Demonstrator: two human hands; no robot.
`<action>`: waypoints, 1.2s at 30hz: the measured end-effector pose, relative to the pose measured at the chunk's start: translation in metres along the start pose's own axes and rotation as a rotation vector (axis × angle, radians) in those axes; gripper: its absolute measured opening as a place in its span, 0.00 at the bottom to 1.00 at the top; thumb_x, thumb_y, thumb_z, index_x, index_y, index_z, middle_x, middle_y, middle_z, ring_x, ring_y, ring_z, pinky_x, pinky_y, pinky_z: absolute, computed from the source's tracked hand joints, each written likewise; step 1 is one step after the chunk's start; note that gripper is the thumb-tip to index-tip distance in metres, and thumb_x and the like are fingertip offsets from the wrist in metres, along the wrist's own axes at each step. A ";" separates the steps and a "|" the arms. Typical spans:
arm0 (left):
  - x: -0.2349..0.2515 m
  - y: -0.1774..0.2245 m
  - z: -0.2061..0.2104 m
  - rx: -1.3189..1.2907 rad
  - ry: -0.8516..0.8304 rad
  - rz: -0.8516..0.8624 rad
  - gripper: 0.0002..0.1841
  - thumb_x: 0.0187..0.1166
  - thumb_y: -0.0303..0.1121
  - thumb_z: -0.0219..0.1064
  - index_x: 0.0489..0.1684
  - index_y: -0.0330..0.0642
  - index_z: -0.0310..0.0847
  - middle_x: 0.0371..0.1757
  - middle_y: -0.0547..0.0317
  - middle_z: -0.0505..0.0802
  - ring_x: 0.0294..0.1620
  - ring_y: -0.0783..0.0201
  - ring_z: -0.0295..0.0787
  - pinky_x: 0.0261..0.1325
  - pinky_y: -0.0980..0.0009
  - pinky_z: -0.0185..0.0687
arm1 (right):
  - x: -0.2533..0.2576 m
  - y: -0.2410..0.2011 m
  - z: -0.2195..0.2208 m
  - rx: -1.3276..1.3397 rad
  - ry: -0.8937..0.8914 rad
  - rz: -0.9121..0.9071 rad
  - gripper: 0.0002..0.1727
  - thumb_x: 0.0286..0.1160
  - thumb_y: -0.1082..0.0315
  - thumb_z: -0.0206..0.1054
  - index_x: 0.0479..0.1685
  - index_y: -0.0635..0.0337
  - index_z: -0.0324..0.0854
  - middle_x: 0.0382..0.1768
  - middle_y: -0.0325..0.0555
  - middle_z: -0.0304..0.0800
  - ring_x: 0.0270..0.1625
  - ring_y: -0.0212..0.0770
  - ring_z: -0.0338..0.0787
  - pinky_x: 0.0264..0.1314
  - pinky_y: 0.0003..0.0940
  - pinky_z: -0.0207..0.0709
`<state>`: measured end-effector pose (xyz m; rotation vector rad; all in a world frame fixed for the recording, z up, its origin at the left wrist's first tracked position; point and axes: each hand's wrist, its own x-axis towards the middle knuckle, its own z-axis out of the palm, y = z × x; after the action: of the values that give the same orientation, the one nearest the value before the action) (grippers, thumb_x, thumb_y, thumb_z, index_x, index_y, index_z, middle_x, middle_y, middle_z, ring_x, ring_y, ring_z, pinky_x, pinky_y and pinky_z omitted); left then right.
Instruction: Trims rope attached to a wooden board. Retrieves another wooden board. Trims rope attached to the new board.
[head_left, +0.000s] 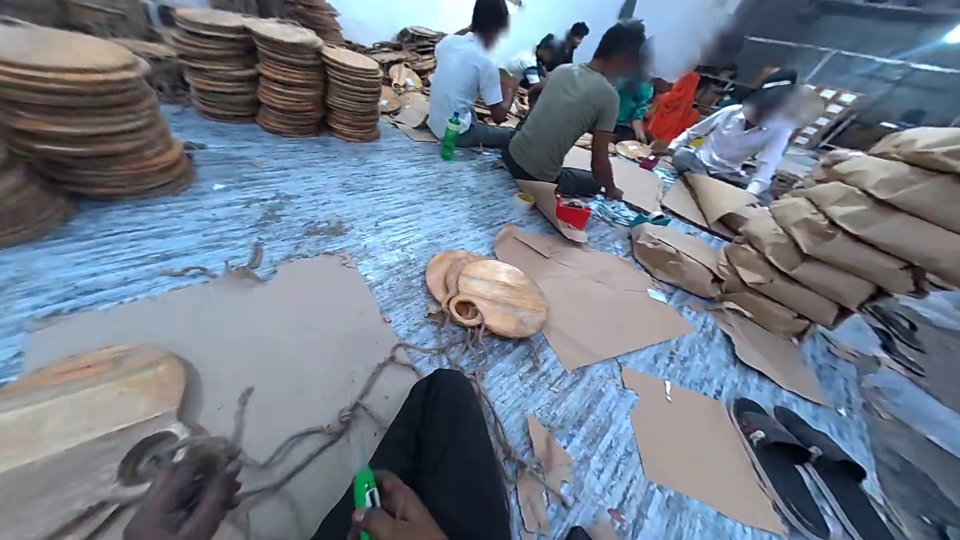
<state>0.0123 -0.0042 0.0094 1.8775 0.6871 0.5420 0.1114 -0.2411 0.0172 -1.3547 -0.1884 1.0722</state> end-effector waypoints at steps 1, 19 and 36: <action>0.002 -0.004 0.005 0.009 -0.003 -0.027 0.17 0.80 0.30 0.65 0.57 0.22 0.80 0.52 0.36 0.85 0.35 0.59 0.88 0.40 0.60 0.90 | -0.002 -0.001 -0.004 -0.022 0.008 0.007 0.25 0.87 0.69 0.57 0.80 0.67 0.61 0.42 0.49 0.87 0.34 0.39 0.89 0.38 0.38 0.88; -0.004 -0.029 0.033 -0.427 0.080 -0.243 0.16 0.67 0.22 0.79 0.53 0.36 0.85 0.41 0.55 0.94 0.34 0.65 0.89 0.40 0.70 0.86 | 0.070 0.007 0.024 -0.455 -0.036 -0.059 0.22 0.87 0.58 0.58 0.71 0.62 0.75 0.36 0.40 0.86 0.24 0.31 0.81 0.24 0.27 0.77; -0.001 -0.024 0.031 -0.547 -0.023 -0.293 0.08 0.80 0.25 0.68 0.49 0.35 0.91 0.36 0.58 0.94 0.29 0.70 0.84 0.34 0.75 0.79 | 0.107 0.017 0.027 -0.633 -0.074 -0.154 0.23 0.82 0.45 0.59 0.47 0.57 0.84 0.22 0.33 0.76 0.20 0.30 0.74 0.25 0.30 0.72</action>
<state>0.0264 -0.0180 -0.0241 1.2465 0.6996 0.4593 0.1425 -0.1497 -0.0385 -1.8245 -0.7221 0.9688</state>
